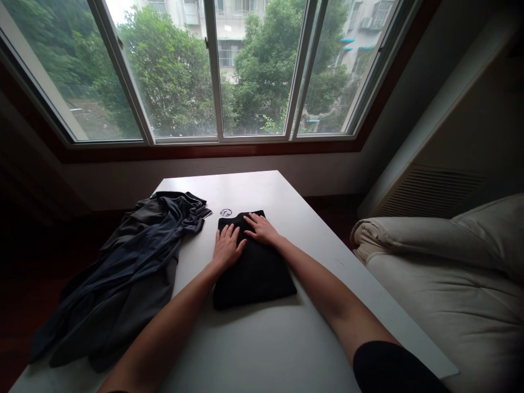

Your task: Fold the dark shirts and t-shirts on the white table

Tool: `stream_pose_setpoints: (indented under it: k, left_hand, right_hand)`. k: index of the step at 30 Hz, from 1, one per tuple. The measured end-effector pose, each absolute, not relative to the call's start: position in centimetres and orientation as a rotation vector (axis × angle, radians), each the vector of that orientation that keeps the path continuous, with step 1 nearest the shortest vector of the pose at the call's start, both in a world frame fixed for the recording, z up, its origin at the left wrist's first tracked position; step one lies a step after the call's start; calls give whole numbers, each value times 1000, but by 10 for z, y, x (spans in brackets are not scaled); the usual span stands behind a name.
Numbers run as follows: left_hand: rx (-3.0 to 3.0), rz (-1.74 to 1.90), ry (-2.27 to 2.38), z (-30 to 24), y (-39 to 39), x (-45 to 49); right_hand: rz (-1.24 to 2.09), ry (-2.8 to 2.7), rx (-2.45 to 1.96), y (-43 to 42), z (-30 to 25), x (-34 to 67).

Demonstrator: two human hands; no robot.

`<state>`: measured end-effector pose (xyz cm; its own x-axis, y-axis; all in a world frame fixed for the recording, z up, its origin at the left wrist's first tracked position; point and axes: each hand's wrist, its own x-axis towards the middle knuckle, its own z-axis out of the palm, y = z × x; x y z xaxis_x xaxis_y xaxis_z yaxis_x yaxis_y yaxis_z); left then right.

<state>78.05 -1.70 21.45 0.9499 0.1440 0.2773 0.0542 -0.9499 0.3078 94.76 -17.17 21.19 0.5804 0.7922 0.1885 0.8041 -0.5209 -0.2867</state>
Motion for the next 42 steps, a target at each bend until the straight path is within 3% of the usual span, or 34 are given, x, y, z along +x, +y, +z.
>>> stream_pose_setpoints:
  k: [10, 27, 42]
  left_hand:
    - [2876, 266, 26, 208, -15, 783]
    - [2812, 380, 143, 206, 4, 788]
    - [2777, 355, -61, 217, -39, 771]
  right_hand:
    - [-287, -1222, -2398, -184, 215, 936]
    - [-125, -1214, -2586, -216, 216, 841]
    - [-124, -1164, -2576, -221, 207, 896]
